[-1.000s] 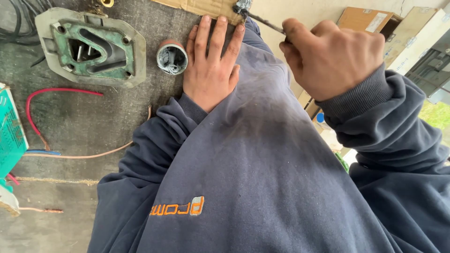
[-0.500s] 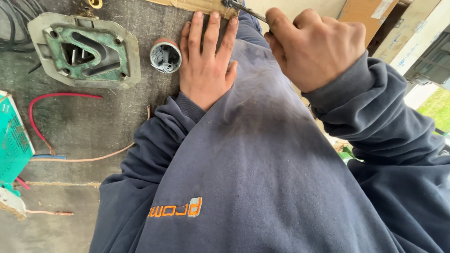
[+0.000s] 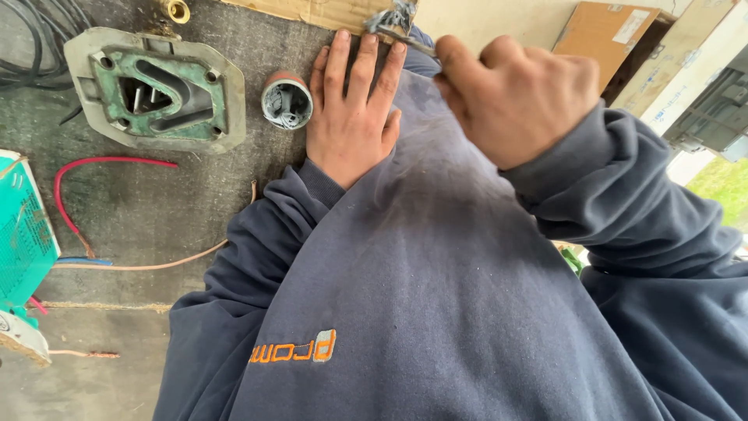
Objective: Applying grey sealant from a container onto a metal component using a screwdriver as an applicator at a workbench.
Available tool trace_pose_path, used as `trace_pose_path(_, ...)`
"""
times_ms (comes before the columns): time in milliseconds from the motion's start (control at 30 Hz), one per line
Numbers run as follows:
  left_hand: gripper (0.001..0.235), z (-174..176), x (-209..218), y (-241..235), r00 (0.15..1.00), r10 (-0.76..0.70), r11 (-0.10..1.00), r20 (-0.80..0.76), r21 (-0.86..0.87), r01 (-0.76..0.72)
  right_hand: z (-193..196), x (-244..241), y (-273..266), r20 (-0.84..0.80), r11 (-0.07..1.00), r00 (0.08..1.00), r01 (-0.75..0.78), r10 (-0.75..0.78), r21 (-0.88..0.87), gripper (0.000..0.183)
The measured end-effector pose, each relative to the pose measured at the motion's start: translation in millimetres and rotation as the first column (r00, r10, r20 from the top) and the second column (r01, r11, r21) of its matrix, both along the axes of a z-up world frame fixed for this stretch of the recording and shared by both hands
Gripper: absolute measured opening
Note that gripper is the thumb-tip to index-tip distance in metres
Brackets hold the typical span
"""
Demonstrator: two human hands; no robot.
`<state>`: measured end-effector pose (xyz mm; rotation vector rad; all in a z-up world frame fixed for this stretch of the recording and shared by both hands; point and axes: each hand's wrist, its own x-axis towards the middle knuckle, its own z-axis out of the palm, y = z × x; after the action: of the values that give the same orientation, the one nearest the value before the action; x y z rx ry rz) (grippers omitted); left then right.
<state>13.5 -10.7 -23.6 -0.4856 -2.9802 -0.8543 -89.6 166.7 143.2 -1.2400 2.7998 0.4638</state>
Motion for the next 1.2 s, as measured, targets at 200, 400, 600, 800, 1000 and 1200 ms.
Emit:
trace_pose_path(200,0.076,0,0,2,1.0,0.003,1.0,-0.002,0.014,-0.003,4,-8,9,0.04,0.997,0.997,0.057,-0.059,0.048,0.02)
trace_pose_path(400,0.074,2,0,2,1.0,0.012,1.0,-0.008,0.0,-0.012,-4,-5,8,-0.05,0.999,0.998,0.042,-0.043,-0.004,0.019)
trace_pose_path(600,0.07,7,-3,2,1.0,0.017,1.0,0.022,0.014,-0.017,-1,-8,20,0.0,0.999,0.999,0.047,-0.047,-0.009,0.014)
trace_pose_path(800,0.069,6,-2,2,1.0,0.024,1.0,0.01,0.014,-0.024,-7,-5,9,-0.062,0.999,0.997,0.042,-0.042,-0.002,0.019)
trace_pose_path(1000,0.07,10,-3,1,0.999,0.022,1.0,0.042,0.016,-0.023,-13,6,21,0.053,0.994,0.995,0.082,-0.079,-0.068,0.019)
trace_pose_path(1200,0.071,8,-2,1,1.0,0.018,1.0,0.013,-0.009,-0.018,-13,-3,16,0.001,0.993,0.994,0.108,-0.108,-0.039,0.019)
